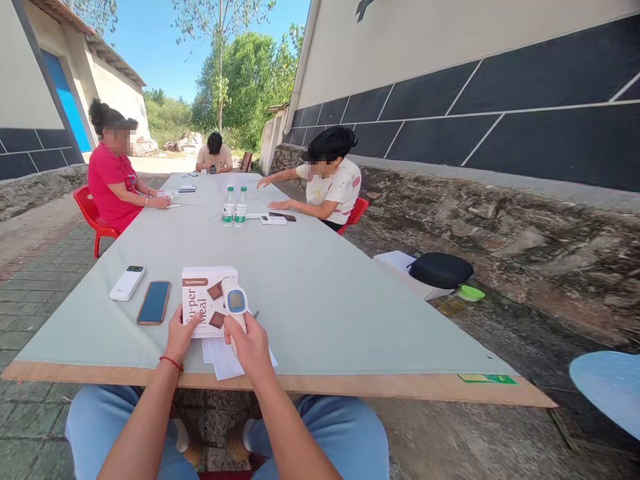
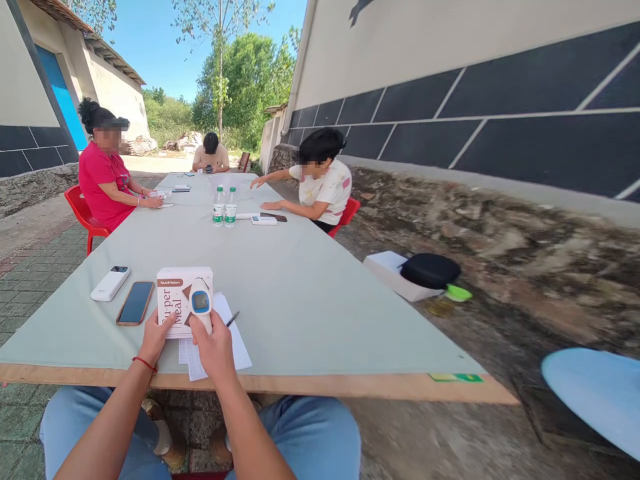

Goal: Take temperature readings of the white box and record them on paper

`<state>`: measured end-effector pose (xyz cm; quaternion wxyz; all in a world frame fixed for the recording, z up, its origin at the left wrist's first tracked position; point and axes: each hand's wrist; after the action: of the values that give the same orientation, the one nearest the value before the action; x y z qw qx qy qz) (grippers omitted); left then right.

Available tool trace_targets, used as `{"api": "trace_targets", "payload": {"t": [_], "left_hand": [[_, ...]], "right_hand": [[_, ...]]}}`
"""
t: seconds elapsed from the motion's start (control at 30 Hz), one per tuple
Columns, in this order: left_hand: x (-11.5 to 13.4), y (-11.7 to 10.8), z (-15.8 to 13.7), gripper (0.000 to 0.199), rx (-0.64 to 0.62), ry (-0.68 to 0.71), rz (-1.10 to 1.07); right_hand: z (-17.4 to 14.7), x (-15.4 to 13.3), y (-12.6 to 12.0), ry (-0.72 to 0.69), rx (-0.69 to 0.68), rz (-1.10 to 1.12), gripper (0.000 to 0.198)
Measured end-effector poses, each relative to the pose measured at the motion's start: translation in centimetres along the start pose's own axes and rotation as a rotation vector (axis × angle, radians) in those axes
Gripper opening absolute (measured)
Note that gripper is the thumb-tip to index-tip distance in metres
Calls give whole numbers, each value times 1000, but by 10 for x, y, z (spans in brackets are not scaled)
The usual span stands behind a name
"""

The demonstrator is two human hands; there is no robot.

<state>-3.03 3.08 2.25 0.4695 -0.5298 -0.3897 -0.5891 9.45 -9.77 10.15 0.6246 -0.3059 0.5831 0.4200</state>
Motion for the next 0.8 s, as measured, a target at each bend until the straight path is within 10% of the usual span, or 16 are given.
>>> {"api": "trace_targets", "payload": {"t": [0.8], "left_hand": [[-4, -2, 1, 64, -11, 2, -28]], "right_hand": [[-42, -35, -23, -168, 22, -11, 28]]}}
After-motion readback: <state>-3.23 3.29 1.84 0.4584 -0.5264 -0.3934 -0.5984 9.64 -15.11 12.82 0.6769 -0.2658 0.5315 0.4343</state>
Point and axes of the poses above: each hand's wrist, its own z-axis towards the middle knuckle, its own y-axis out of the palm, x = y × z, and after that the axes turned 3 degrees about -x, right-handed
